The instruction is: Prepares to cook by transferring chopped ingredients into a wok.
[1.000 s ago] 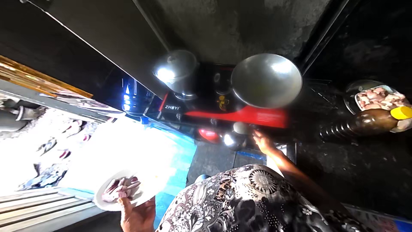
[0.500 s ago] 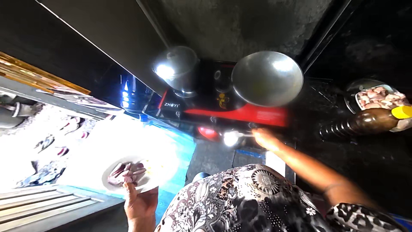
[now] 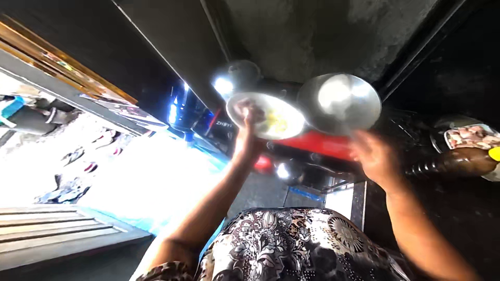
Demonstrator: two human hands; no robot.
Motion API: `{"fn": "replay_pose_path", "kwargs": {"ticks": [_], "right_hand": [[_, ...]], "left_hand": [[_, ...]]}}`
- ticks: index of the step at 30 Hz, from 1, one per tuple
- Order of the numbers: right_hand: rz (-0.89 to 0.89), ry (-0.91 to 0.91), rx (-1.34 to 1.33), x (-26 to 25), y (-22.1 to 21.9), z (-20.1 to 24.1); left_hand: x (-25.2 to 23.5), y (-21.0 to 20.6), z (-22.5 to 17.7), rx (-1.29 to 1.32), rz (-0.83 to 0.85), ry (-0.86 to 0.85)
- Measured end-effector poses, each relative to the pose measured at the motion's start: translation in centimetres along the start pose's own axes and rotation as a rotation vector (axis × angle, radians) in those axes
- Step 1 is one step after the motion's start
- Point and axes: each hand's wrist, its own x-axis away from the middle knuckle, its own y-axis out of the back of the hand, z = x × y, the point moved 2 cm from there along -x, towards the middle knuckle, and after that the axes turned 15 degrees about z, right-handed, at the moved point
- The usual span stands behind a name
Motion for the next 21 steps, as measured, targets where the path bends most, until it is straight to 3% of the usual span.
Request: {"fn": "replay_pose_path", "kwargs": {"ticks": [4, 9, 21], "right_hand": [[0.000, 0.119, 0.183, -1.7, -0.5, 2.2], [0.187, -0.045, 0.237, -3.9, 0.3, 1.2], [0.212, -0.149, 0.289, -6.6, 1.2, -2.8]], "left_hand": [[-5.2, -4.0, 2.2, 0.060, -0.020, 0.057], [-8.5, -6.4, 5.0, 0.073, -0.006, 0.066], [-11.7, -7.6, 8.2, 0.085, -0.005, 0.055]]}}
